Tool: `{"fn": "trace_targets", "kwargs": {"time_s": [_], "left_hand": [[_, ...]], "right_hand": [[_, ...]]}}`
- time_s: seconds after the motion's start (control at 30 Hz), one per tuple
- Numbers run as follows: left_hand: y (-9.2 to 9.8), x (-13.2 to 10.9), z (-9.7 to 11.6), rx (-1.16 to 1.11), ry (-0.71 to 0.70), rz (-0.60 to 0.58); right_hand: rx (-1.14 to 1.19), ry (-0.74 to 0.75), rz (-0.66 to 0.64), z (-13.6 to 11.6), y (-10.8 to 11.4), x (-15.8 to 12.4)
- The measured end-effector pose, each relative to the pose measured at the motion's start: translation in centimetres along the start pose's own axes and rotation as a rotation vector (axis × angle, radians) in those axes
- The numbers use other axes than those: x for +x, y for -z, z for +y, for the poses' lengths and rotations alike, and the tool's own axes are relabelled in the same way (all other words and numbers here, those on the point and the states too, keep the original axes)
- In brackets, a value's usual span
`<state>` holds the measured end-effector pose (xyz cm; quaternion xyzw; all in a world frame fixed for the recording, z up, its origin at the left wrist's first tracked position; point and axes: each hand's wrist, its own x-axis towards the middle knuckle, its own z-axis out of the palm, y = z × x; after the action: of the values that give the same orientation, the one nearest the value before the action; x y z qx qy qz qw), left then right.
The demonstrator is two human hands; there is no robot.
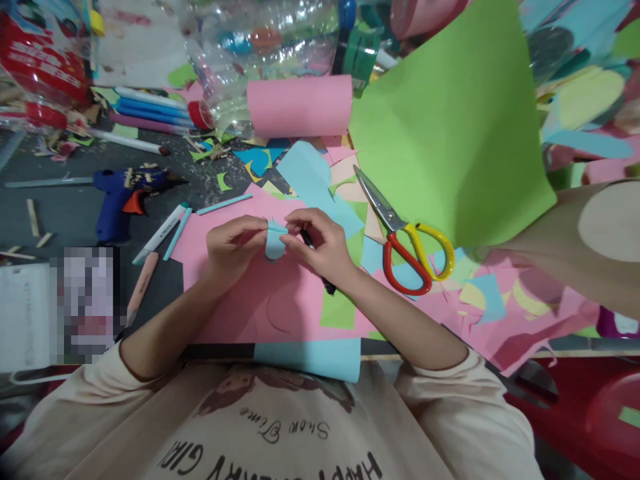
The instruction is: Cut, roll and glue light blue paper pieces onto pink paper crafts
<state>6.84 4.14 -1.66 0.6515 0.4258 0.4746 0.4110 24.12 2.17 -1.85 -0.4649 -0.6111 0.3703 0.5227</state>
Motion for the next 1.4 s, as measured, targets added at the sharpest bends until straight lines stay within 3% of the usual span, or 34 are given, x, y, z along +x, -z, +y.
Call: {"fn": "trace_targets", "kwargs": {"time_s": [0.2,0.43,0.8,1.13,1.4], "left_hand": [[0.0,0.0,0.6,-0.08,0.061,-0.04],[0.3,0.2,1.3,-0.191,0.15,-0.171],[-0.1,0.3,1.2,-0.035,0.232,-0.093],[-0.4,0.3,1.1,-0.184,0.348,-0.059],[-0.5,0.2,0.6,-0.112,0.318,-0.035]], "right_hand": [[-0.036,0.057,0.0,0.0,0.1,0.1],[-0.049,0.157,0.014,0.0,0.0,0.3],[-0.006,0.068,-0.014,0.1,0.0,0.1],[-0.075,0.133,0.025,-0.1,-0.1,0.3],[-0.044,0.093,0.024,-0.1,-0.2,0.2]]}}
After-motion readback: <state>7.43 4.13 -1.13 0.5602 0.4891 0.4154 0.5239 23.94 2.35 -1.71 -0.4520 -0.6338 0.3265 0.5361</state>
